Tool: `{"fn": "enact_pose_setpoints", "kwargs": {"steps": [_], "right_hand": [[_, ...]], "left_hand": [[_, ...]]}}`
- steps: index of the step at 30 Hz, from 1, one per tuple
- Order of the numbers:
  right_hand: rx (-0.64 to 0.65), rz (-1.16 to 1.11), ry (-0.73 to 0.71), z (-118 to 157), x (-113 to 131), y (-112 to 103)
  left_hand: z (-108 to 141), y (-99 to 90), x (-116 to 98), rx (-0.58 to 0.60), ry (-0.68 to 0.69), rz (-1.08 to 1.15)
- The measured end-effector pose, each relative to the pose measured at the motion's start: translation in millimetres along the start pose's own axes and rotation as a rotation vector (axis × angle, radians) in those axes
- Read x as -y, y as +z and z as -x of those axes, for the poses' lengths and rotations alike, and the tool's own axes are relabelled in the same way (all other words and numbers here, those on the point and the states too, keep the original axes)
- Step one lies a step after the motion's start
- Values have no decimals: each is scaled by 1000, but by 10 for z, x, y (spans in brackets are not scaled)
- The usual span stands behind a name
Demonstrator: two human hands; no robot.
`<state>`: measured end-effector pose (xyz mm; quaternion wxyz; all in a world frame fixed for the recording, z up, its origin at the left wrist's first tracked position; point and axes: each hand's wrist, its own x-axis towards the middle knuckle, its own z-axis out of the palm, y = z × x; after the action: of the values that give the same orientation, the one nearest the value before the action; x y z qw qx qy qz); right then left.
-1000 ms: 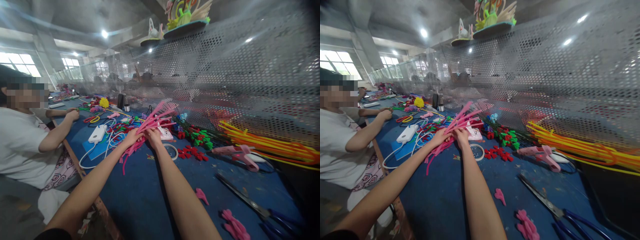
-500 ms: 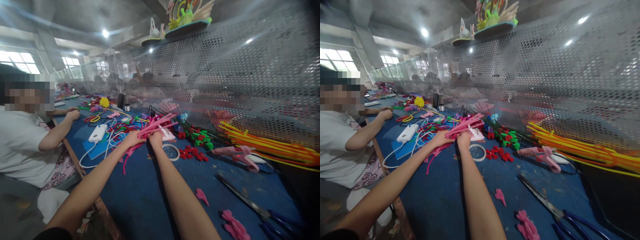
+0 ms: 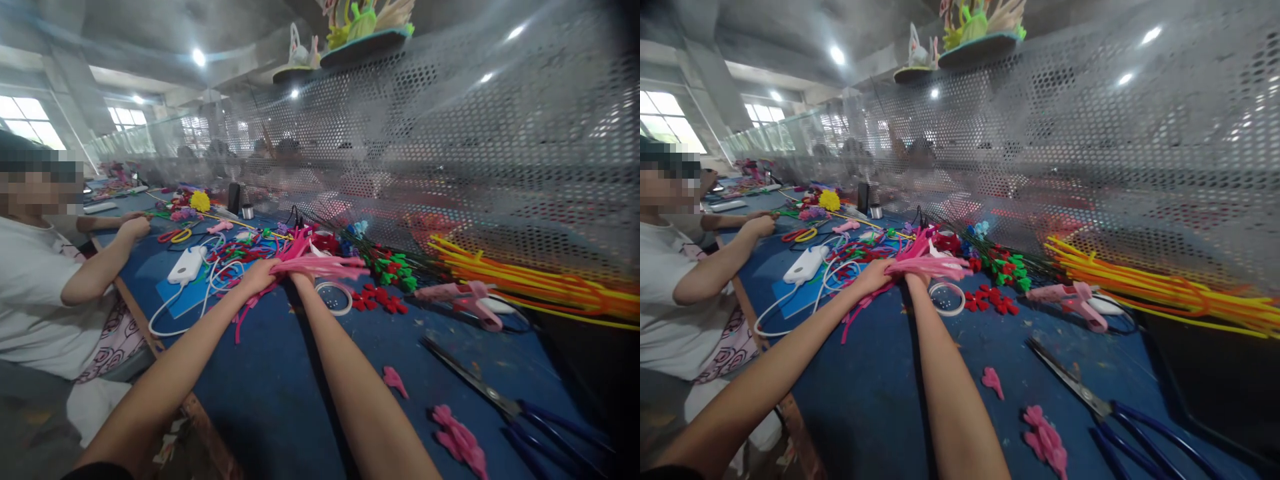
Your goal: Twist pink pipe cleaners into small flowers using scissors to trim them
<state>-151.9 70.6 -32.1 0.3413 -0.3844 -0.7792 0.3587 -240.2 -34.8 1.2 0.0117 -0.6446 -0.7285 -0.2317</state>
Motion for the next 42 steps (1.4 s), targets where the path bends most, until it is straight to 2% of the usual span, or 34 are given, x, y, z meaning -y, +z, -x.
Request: {"fn": "enact_pose_setpoints", "kwargs": {"steps": [4,8,14,19,22,26,28,31,34,36,38,40,42], "right_hand": [[77,-253,111,-37,-30,-20],[184,-507,158,-1,-20,-15],[250,-788,87,65,82,-35],[240,-879,4,146,150,-49],[180,-873,-23,171,183,-29],[-58,-874,-25,103,335,-118],[-166,-891,-24,56,506,-306],[-273,-918,-61,80,889,-829],[-399,-778,-346,308,1311,-1526],[-435,-393,-588,547,1499,-1974],[-450,182,-718,798,1518,-2353],[-418,663,-735,1026,1315,-2658],[-286,896,-680,1227,900,-2914]], "left_hand": [[-1,17,-11,-39,-58,-5],[-22,22,-7,-73,-100,0],[-55,33,11,-62,-103,11],[-40,26,1,-3,-76,-17],[-13,3,-21,51,-55,-55],[7,-14,-49,84,-34,-90],[9,-9,-56,94,-17,-106],[7,3,-65,108,29,-126],[3,2,-82,127,79,-147],[-1,-7,-100,135,98,-165],[-3,-19,-119,136,105,-182],[-4,-30,-136,131,99,-196],[-8,-36,-148,123,80,-200]]}}
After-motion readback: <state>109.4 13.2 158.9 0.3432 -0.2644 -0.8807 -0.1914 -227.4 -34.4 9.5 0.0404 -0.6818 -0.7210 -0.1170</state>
